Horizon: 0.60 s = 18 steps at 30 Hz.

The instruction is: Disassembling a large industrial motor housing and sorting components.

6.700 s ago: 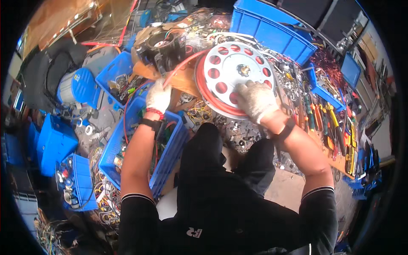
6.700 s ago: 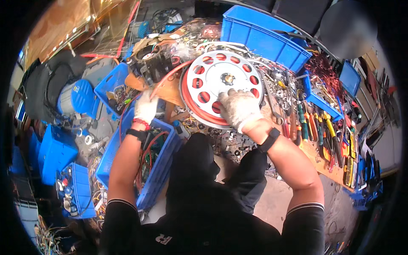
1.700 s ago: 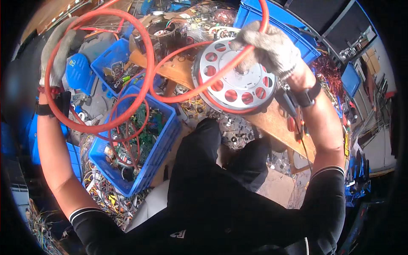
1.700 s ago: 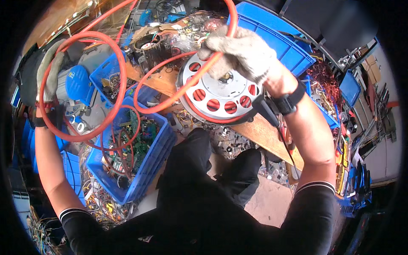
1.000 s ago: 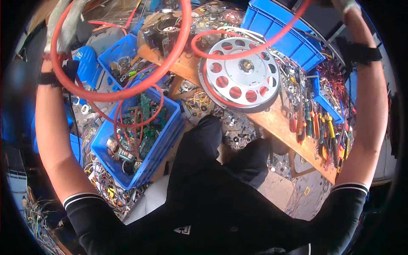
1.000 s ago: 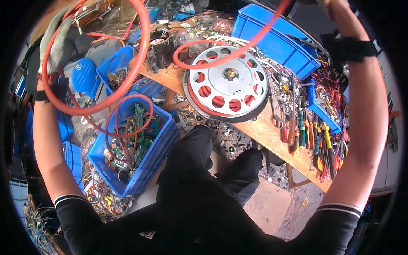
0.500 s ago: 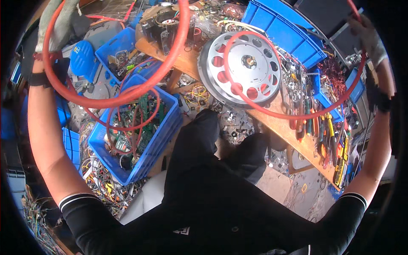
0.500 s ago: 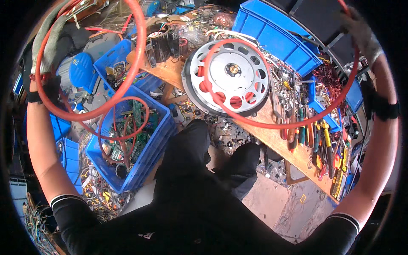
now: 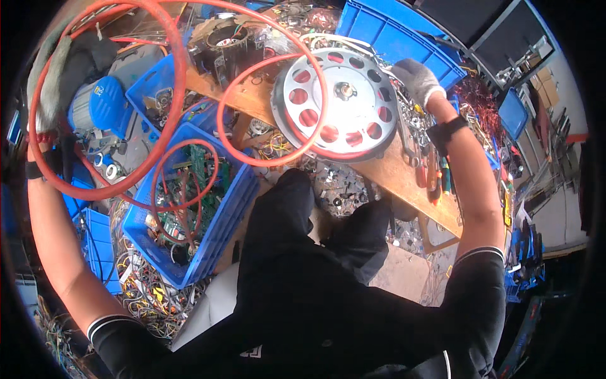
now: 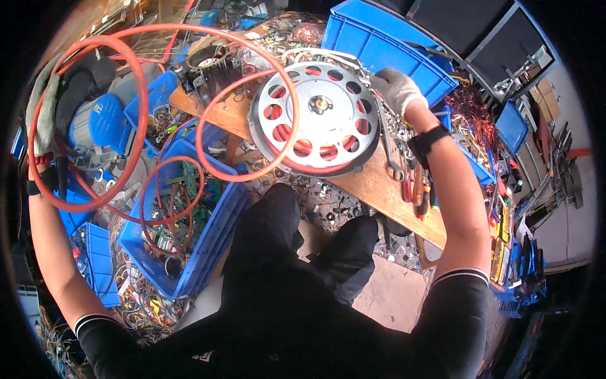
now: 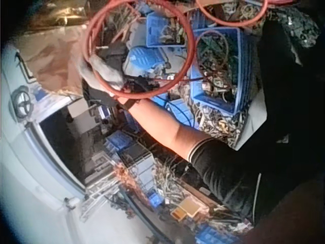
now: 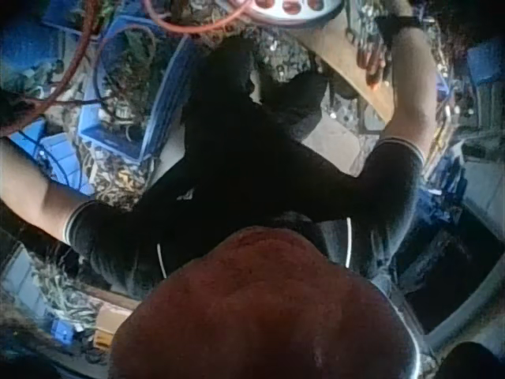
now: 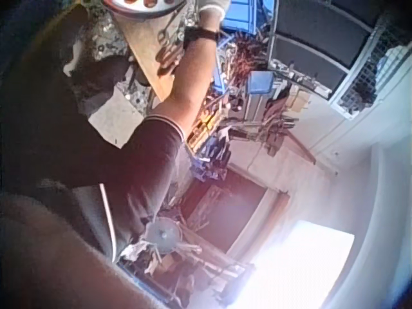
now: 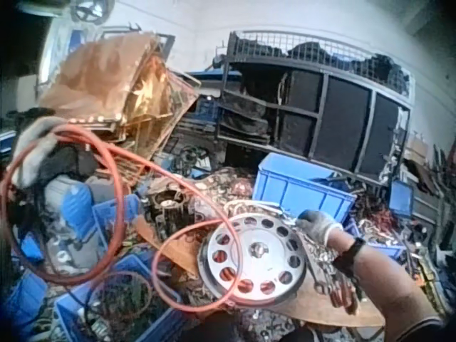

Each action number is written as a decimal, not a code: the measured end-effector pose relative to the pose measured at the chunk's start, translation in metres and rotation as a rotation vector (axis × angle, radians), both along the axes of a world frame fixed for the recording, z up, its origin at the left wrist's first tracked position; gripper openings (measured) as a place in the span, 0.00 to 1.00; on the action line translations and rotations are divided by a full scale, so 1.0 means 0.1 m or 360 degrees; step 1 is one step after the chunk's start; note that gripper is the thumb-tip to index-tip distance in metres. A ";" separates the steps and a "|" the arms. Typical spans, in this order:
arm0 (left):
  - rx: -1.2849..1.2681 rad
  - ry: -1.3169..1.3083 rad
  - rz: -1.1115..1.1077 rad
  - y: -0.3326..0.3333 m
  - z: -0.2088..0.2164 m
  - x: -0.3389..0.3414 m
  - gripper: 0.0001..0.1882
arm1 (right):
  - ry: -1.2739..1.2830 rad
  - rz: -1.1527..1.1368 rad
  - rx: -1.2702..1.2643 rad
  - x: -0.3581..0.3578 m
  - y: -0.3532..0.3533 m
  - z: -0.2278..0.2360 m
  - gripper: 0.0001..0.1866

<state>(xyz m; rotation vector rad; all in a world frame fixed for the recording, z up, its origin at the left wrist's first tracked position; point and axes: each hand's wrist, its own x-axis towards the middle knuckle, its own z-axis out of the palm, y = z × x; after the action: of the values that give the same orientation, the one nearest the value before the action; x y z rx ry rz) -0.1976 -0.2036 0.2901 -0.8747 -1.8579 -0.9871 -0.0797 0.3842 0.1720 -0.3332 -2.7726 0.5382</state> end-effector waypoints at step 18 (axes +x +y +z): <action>0.0580 -0.0428 0.0101 -0.52 0.27 -0.51 0.21 | -0.0200 0.0262 0.0297 -0.83 -0.54 0.35 0.26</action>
<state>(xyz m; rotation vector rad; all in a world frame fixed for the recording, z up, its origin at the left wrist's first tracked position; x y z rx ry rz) -0.2490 -0.2558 0.3172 -0.4799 -1.8276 -1.4030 -0.1632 0.3303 0.2069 -0.1001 -2.9606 0.3001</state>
